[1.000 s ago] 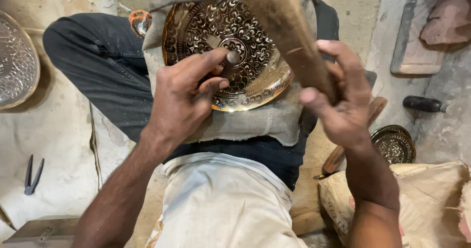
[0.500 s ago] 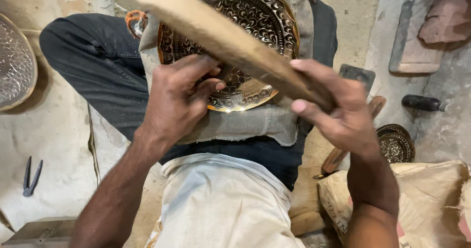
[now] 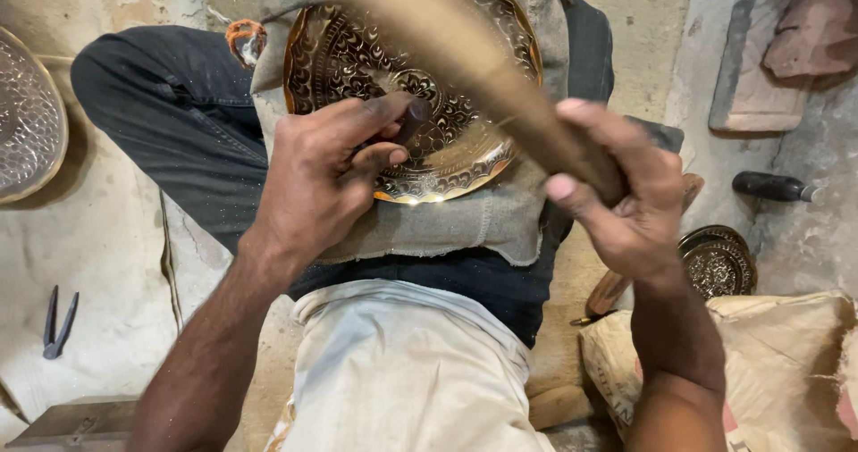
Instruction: The person sits on the floor with an engraved brass plate resting on a cloth cushion on their lap. They hold a small punch against the plate's surface with one hand and strike it with a wooden mallet held in the other hand, repositioning the punch repeatedly to work the decorative pattern across the plate.
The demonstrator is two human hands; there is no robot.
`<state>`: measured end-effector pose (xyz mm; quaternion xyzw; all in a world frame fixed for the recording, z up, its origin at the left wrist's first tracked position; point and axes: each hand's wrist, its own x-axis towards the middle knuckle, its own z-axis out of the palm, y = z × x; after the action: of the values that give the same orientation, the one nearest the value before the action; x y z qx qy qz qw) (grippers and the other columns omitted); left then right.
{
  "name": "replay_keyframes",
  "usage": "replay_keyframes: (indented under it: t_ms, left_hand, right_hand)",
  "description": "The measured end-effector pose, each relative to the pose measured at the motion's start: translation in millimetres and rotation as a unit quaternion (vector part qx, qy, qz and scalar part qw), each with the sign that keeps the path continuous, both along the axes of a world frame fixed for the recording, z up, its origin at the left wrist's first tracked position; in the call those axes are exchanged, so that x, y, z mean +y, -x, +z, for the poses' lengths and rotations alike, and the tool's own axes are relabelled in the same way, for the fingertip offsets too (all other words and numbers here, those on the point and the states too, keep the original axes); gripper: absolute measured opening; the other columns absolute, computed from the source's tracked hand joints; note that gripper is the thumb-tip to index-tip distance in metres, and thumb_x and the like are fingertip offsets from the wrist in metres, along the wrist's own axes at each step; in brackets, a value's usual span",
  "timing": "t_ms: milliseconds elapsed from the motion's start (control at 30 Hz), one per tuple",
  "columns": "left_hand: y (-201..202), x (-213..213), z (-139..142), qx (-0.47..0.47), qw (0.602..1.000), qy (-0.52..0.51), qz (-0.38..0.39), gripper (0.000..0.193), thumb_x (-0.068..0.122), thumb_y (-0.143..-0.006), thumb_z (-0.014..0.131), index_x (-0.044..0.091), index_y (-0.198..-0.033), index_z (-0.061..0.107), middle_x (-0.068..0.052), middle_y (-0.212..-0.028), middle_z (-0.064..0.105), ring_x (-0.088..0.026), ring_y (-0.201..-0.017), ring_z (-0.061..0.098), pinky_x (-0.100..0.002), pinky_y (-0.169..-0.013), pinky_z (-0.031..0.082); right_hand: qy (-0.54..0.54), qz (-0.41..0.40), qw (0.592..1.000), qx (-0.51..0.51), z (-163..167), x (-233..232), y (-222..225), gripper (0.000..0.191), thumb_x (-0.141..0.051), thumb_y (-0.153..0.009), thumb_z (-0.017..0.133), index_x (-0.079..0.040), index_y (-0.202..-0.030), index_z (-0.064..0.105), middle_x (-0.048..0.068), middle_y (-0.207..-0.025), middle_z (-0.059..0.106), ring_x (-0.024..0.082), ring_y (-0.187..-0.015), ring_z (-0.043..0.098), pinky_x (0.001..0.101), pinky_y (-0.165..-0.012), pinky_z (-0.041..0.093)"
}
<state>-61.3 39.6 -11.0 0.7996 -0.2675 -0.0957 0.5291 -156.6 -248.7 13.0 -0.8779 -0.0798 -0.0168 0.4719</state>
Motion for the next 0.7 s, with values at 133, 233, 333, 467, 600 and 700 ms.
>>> replay_keyframes:
  t_ms: [133, 233, 333, 467, 600, 700]
  left_hand:
    - [-0.6, 0.2, 1.6, 0.006, 1.0, -0.002, 0.001, 0.033, -0.005, -0.097, 0.072, 0.004, -0.128, 0.068, -0.013, -0.102, 0.075, -0.017, -0.093, 0.076, -0.028, -0.075, 0.064]
    - [-0.5, 0.9, 0.3, 0.002, 1.0, 0.008, -0.008, 0.036, -0.009, -0.095, 0.068, 0.002, -0.129, 0.068, -0.014, -0.1, 0.074, -0.018, -0.09, 0.076, -0.028, -0.075, 0.064]
    - [-1.2, 0.2, -2.8, 0.018, 1.0, 0.021, -0.011, 0.033, -0.011, -0.097, 0.067, 0.005, -0.126, 0.067, -0.013, -0.108, 0.075, -0.016, -0.096, 0.078, -0.024, -0.078, 0.068]
    - [-1.6, -1.3, -4.7, 0.003, 1.0, 0.006, -0.01, 0.042, -0.014, -0.094, 0.066, 0.004, -0.132, 0.068, -0.013, -0.1, 0.074, -0.016, -0.089, 0.077, -0.023, -0.073, 0.066]
    - [-1.7, -1.4, -1.4, 0.007, 1.0, -0.006, -0.005, 0.043, -0.012, -0.092, 0.068, 0.005, -0.132, 0.068, -0.012, -0.098, 0.075, -0.016, -0.086, 0.075, -0.025, -0.072, 0.065]
    - [-2.5, -2.9, 1.5, 0.005, 1.0, 0.006, -0.005, 0.047, -0.015, -0.09, 0.065, 0.005, -0.132, 0.067, -0.012, -0.101, 0.074, -0.015, -0.088, 0.075, -0.026, -0.074, 0.066]
  right_hand:
    - [-0.089, 0.012, 0.996, 0.012, 1.0, -0.9, 3.9, 0.055, -0.02, -0.109, 0.072, -0.012, -0.154, 0.042, 0.013, -0.113, 0.067, 0.012, -0.091, 0.065, 0.0252, -0.076, 0.053]
    - [-0.022, 0.02, 1.0, 0.004, -2.4, -1.5, 2.3, 0.057, -0.02, -0.1, 0.072, -0.014, -0.15, 0.046, 0.011, -0.098, 0.07, 0.011, -0.079, 0.064, 0.0255, -0.07, 0.051]
    - [-0.072, -0.015, 0.996, 0.056, -5.1, -1.8, 0.5, 0.055, -0.021, -0.099, 0.073, -0.013, -0.147, 0.046, 0.006, -0.091, 0.069, 0.007, -0.069, 0.059, 0.023, -0.064, 0.047]
    - [-0.099, -0.015, 0.994, 0.035, -3.9, -1.2, 0.9, 0.057, -0.021, -0.103, 0.071, -0.013, -0.151, 0.042, 0.012, -0.104, 0.068, 0.01, -0.078, 0.064, 0.0251, -0.065, 0.052]
    - [0.007, 0.053, 0.998, -0.014, -1.8, -0.2, 1.4, 0.054, -0.016, -0.1, 0.068, -0.014, -0.148, 0.046, 0.018, -0.105, 0.07, 0.016, -0.079, 0.067, 0.0307, -0.069, 0.057]
    - [-0.152, -0.045, 0.984, 0.08, -0.9, -0.9, 1.2, 0.06, -0.026, -0.098, 0.072, -0.014, -0.148, 0.041, 0.004, -0.092, 0.067, 0.006, -0.07, 0.059, 0.0221, -0.06, 0.046]
